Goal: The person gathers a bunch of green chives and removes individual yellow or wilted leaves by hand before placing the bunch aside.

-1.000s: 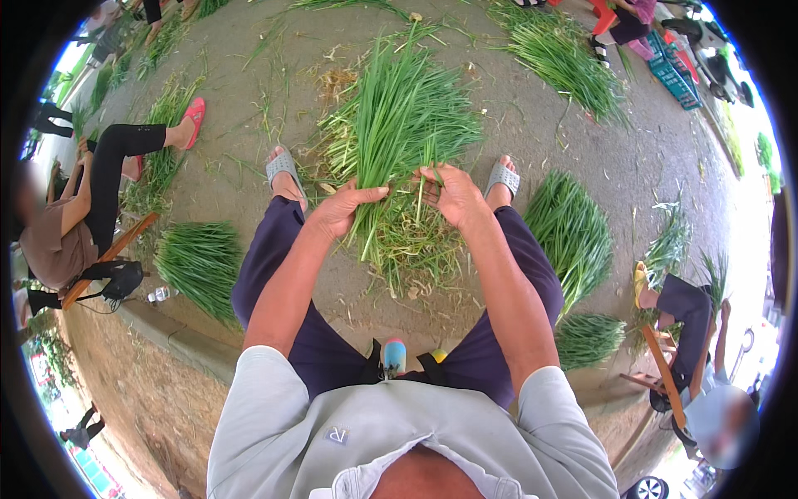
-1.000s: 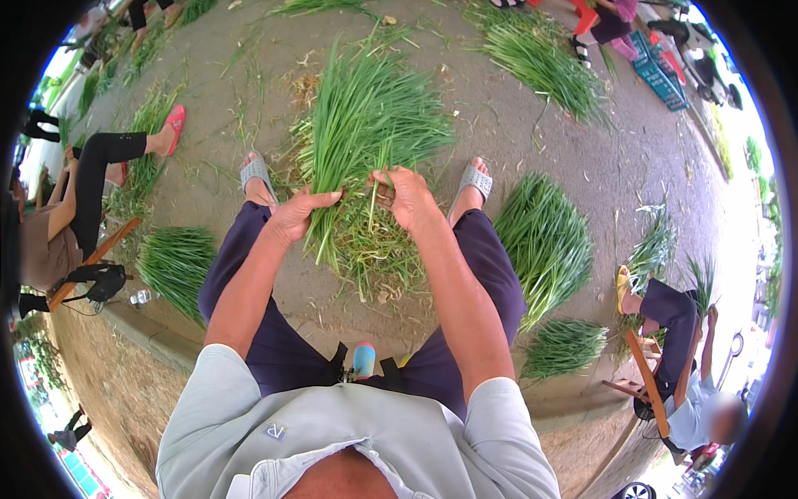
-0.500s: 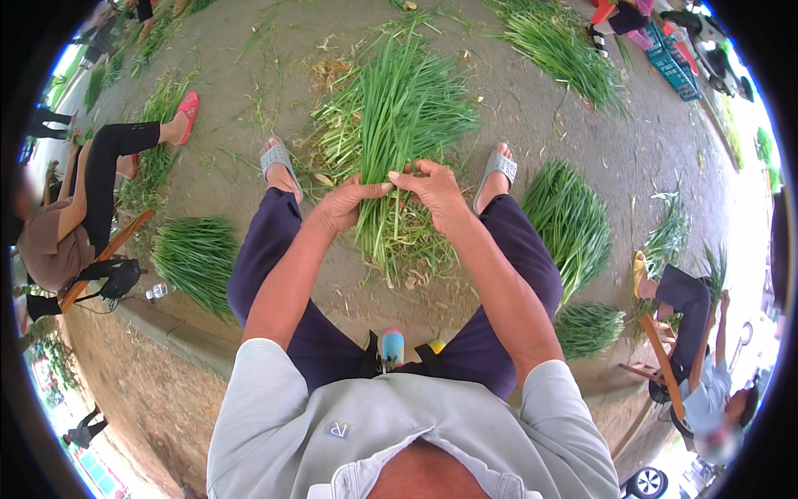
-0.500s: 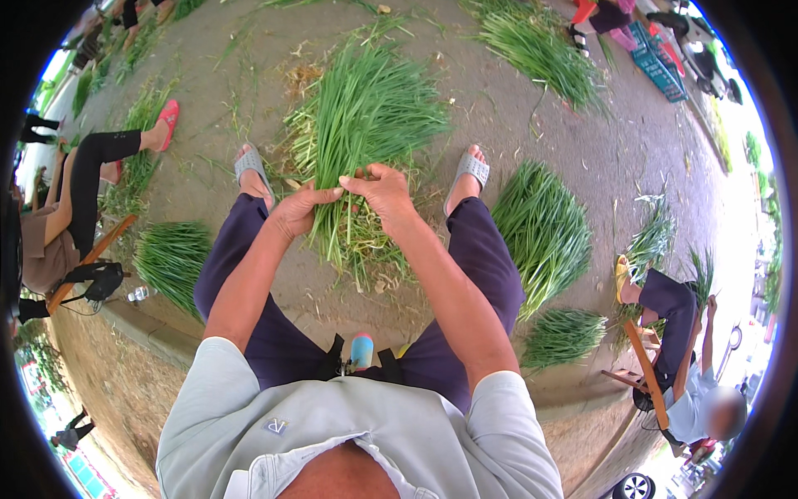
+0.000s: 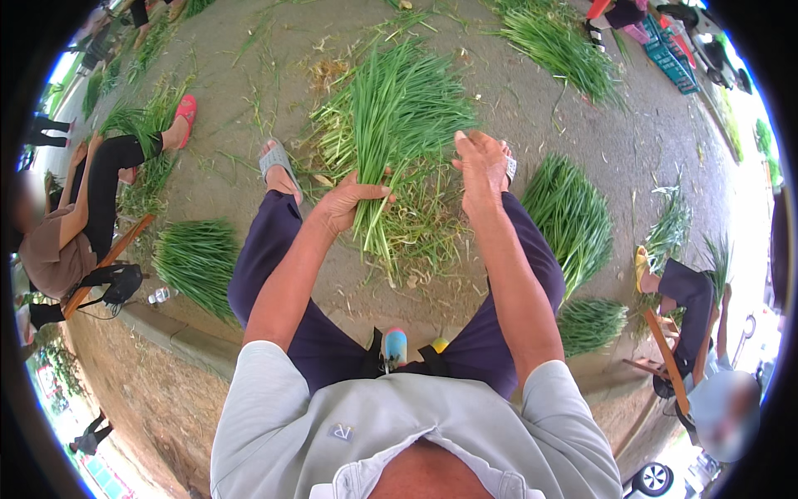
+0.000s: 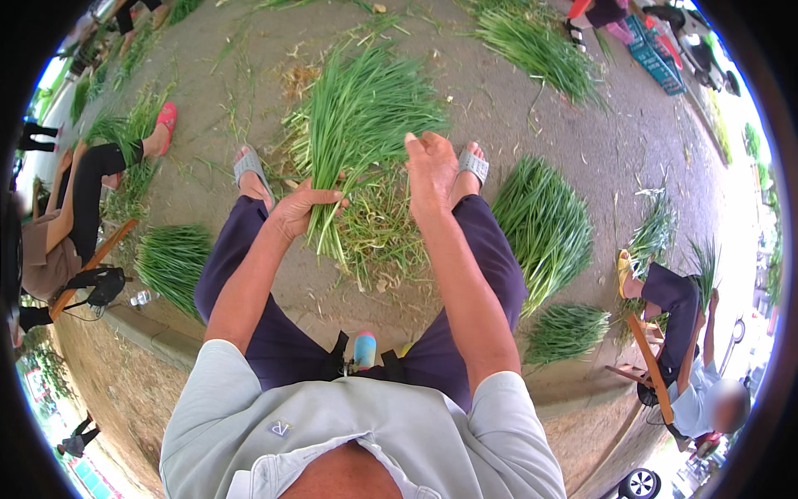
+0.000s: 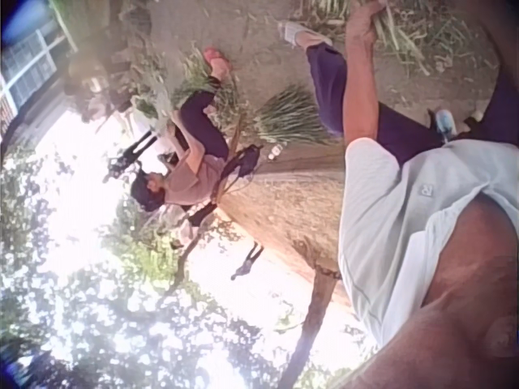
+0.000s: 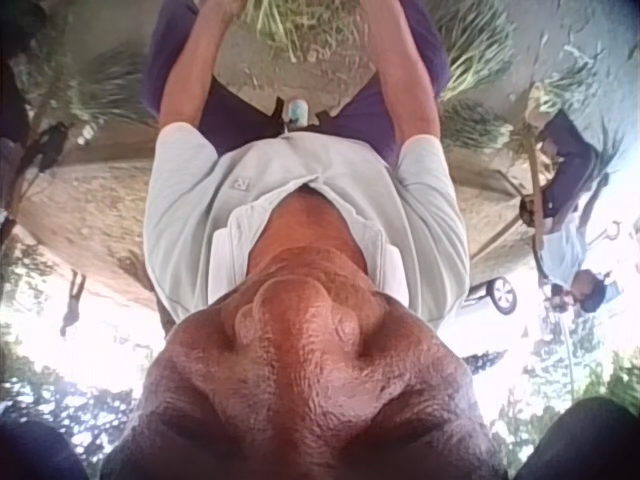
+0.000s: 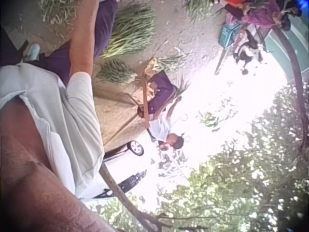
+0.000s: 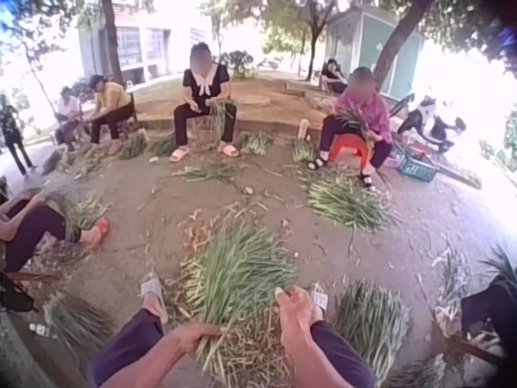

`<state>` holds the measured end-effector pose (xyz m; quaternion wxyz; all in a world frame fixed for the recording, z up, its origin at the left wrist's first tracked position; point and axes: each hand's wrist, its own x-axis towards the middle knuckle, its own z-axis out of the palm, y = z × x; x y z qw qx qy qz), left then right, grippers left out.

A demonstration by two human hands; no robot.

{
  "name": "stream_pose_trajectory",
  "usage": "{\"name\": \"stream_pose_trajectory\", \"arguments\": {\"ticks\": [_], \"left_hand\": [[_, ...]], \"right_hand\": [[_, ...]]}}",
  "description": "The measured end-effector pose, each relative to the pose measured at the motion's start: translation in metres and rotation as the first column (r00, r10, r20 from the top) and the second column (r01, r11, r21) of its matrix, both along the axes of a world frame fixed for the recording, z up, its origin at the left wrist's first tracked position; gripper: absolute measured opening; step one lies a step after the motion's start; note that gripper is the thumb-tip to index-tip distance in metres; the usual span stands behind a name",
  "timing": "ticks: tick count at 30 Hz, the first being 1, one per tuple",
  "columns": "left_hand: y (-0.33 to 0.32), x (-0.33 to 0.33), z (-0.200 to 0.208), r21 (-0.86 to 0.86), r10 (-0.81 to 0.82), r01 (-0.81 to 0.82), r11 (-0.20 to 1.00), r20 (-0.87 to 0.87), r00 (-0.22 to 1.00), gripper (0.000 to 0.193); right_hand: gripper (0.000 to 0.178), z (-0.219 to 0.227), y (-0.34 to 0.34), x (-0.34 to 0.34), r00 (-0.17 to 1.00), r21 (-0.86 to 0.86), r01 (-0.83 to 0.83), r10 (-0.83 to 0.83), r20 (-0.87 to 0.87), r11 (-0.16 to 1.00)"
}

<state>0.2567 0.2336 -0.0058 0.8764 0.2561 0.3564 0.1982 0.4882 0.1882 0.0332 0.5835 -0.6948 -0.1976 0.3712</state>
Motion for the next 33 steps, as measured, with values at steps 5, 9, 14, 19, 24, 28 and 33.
{"name": "stream_pose_trajectory", "arguments": {"ticks": [5, 9, 14, 19, 24, 28, 33], "left_hand": [[0.003, -0.001, 0.0, 0.042, 0.079, -0.08, 0.996, 0.02, 0.997, 0.052], [-0.002, 0.005, 0.026, 0.13, -0.008, 0.003, 0.992, 0.037, 0.999, 0.057], [-0.015, 0.019, 0.045, 0.317, -0.232, 0.246, 0.916, -0.083, 0.969, 0.069], [0.002, 0.044, 0.018, 0.617, -0.182, 0.426, 0.662, -0.419, 0.89, 0.09], [0.033, 0.088, 0.034, 0.758, 0.049, 0.385, 0.527, -0.479, 0.876, 0.083], [0.059, 0.12, -0.002, 0.84, 0.092, 0.245, 0.484, -0.328, 0.94, 0.072], [0.061, 0.139, -0.116, 0.601, -0.01, 0.001, 0.799, 0.011, 1.0, 0.07]], "right_hand": [[0.058, 0.018, -0.016, -0.011, 0.934, -0.345, -0.331, 0.251, -0.255, 0.878], [0.082, -0.017, -0.025, -0.036, 0.738, -0.258, -0.623, 0.446, -0.507, 0.738], [0.084, -0.031, -0.016, -0.032, 0.673, 0.122, -0.514, 0.488, -0.556, 0.849], [0.055, -0.01, 0.004, -0.014, 0.765, 0.189, -0.447, 0.483, -0.427, 0.874], [0.041, 0.025, 0.039, 0.009, 0.886, 0.312, -0.384, 0.442, -0.14, 0.869], [0.036, 0.017, 0.05, 0.017, 0.942, 0.259, -0.328, 0.336, 0.012, 0.909], [0.041, -0.074, 0.046, 0.028, 0.923, 0.182, -0.38, 0.383, 0.018, 0.907]]}}
